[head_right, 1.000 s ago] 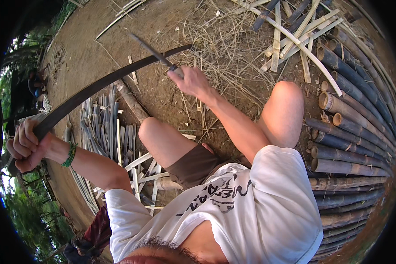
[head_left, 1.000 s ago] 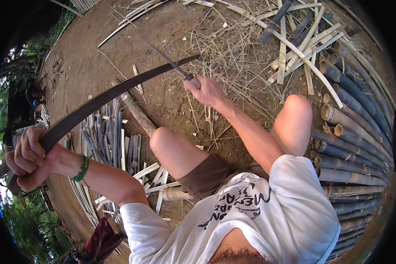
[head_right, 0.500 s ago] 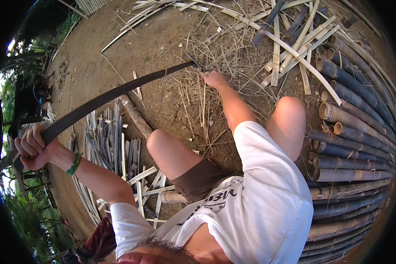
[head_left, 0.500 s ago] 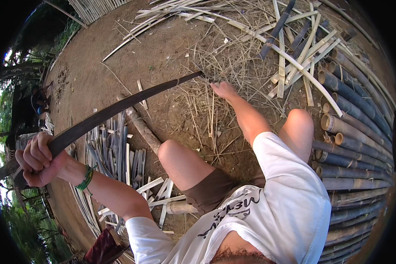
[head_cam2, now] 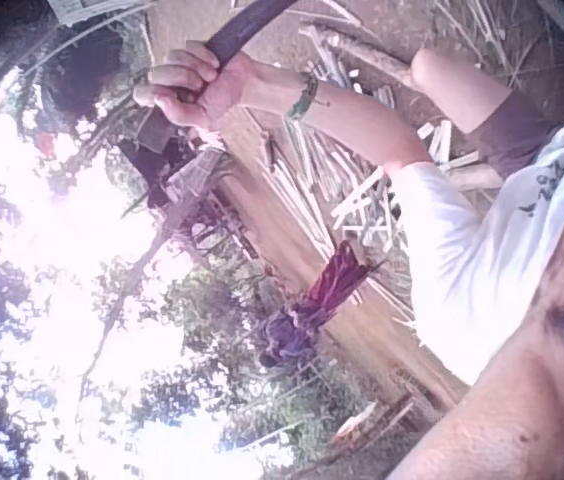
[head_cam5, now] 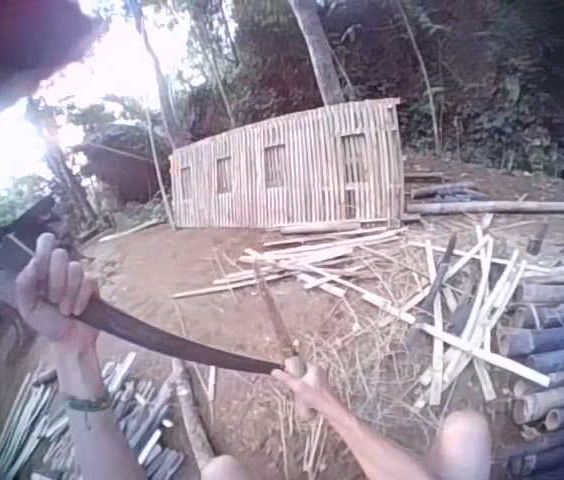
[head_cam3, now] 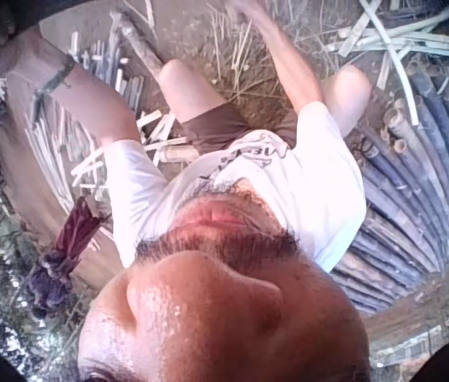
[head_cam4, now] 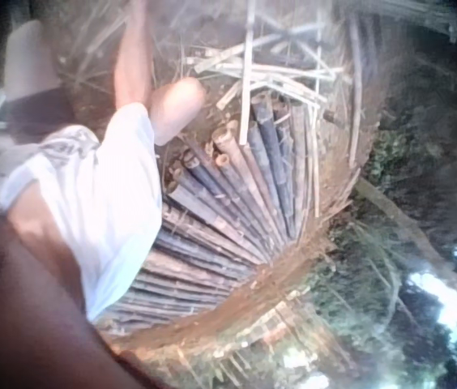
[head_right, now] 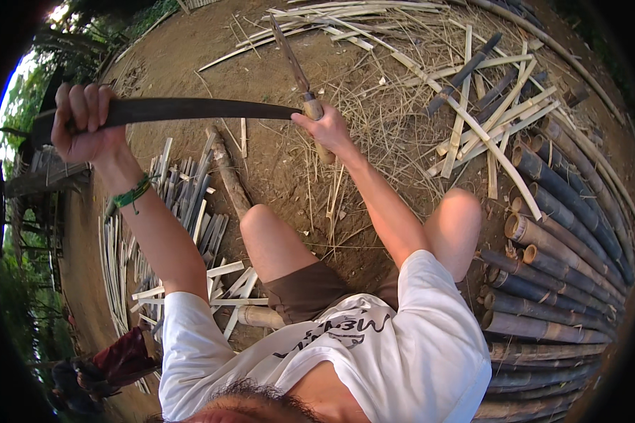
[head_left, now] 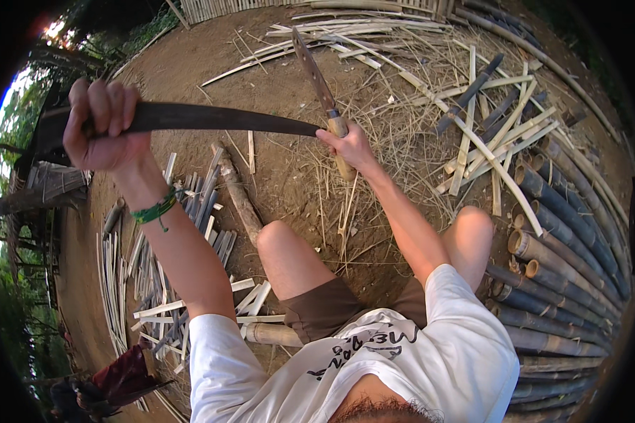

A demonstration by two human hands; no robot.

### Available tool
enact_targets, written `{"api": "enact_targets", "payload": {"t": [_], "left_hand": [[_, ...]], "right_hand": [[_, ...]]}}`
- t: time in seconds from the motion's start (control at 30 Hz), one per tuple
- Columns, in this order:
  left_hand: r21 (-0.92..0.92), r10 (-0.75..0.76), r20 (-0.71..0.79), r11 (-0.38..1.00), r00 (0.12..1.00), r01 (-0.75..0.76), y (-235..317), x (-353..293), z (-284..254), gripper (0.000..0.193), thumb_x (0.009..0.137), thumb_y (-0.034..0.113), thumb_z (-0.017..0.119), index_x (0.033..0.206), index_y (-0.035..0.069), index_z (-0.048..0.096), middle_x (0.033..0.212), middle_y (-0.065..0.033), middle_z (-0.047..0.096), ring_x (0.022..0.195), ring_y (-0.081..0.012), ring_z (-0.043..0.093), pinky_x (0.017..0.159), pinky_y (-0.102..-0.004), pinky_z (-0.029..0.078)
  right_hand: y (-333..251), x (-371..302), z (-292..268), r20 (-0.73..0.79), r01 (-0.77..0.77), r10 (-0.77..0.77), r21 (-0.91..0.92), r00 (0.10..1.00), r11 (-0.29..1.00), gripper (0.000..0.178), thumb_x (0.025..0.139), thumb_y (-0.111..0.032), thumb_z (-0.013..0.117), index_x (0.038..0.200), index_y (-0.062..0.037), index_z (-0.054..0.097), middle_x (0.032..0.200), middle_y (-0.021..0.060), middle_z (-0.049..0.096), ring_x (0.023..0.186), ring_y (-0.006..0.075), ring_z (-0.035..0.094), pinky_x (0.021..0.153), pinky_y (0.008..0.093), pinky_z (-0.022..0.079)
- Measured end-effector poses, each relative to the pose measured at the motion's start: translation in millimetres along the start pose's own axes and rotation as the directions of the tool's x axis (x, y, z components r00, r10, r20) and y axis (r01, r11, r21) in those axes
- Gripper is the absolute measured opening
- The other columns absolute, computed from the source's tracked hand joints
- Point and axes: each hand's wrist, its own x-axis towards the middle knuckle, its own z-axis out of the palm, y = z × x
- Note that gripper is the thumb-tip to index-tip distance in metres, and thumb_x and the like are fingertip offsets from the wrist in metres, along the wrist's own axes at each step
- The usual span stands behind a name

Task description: The person uses a large knife to shave and smooth long strips of bamboo, pulling the blade along the length of the strips while sitting on the ground surrounded by bamboo materials.

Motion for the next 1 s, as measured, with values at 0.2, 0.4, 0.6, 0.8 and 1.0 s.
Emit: {"api": "enact_targets", "payload": {"t": [0.2, 0.4, 0.6, 0.8, 1.0], "left_hand": [[-0.084, -0.084, 0.425, 0.988, 0.901, 0.132, -42.0, 48.0, 33.1, 0.012, 0.092, 0.019, 0.053, 0.094, 0.007, 0.050, 0.068, -0.0006, 0.051, 0.062, -0.0109, 0.051, 0.062, -0.0232, 0.044], [0.431, 0.148, -0.443, 0.900, 0.884, 0.065, -45.0, 99.7, 171.8, 0.031, 0.099, 0.028, 0.050, 0.119, 0.004, 0.048, 0.092, -0.0090, 0.058, 0.080, -0.0170, 0.058, 0.075, -0.0315, 0.049], [0.753, 0.343, -0.050, 0.630, 0.938, -0.190, -75.2, -28.5, 92.4, 0.035, 0.102, 0.024, 0.046, 0.124, -0.002, 0.052, 0.104, -0.0144, 0.065, 0.103, -0.0262, 0.063, 0.099, -0.0430, 0.045], [0.105, -0.427, -0.529, 0.825, 0.733, 0.556, -173.0, -172.1, 47.9, 0.057, 0.101, 0.047, 0.047, 0.122, -0.004, 0.056, 0.108, -0.0148, 0.066, 0.105, -0.0252, 0.063, 0.100, -0.0415, 0.046], [-0.619, -0.551, -0.637, 0.782, 0.538, 0.068, -203.0, -157.6, 51.3, 0.082, 0.096, 0.061, 0.046, 0.137, -0.009, 0.037, 0.135, -0.0233, 0.049, 0.126, -0.0313, 0.050, 0.113, -0.0466, 0.038]], "right_hand": [[-109.5, -11.1, 14.7, 0.151, 0.125, -0.221, 0.476, 0.963, 0.871, 0.039, 0.078, -0.018, 0.084, 0.105, -0.0003, 0.062, 0.076, 0.0011, 0.062, 0.060, 0.0095, 0.059, 0.054, 0.0254, 0.049], [-142.2, -8.4, 6.8, -0.128, 0.319, -0.294, 0.467, 0.947, 0.825, 0.028, 0.079, -0.012, 0.082, 0.093, -0.0027, 0.059, 0.074, 0.0022, 0.062, 0.059, 0.0097, 0.059, 0.057, 0.0268, 0.050], [-200.7, -3.5, -30.9, -0.438, 0.528, -0.303, 0.609, 0.846, 0.592, 0.029, 0.079, -0.008, 0.081, 0.091, -0.0053, 0.055, 0.070, 0.0028, 0.059, 0.057, 0.0123, 0.057, 0.058, 0.0291, 0.049], [-259.3, -19.7, -55.3, -0.453, 0.494, -0.197, 0.799, 0.870, 0.344, 0.029, 0.083, -0.011, 0.079, 0.096, -0.0082, 0.052, 0.073, 0.0020, 0.057, 0.064, 0.0147, 0.058, 0.066, 0.0325, 0.052], [-275.5, -47.6, -49.5, -0.353, 0.353, -0.050, 0.896, 0.934, 0.268, 0.028, 0.086, -0.019, 0.076, 0.096, -0.0088, 0.052, 0.070, 0.0024, 0.056, 0.067, 0.0167, 0.057, 0.072, 0.0336, 0.052]]}}
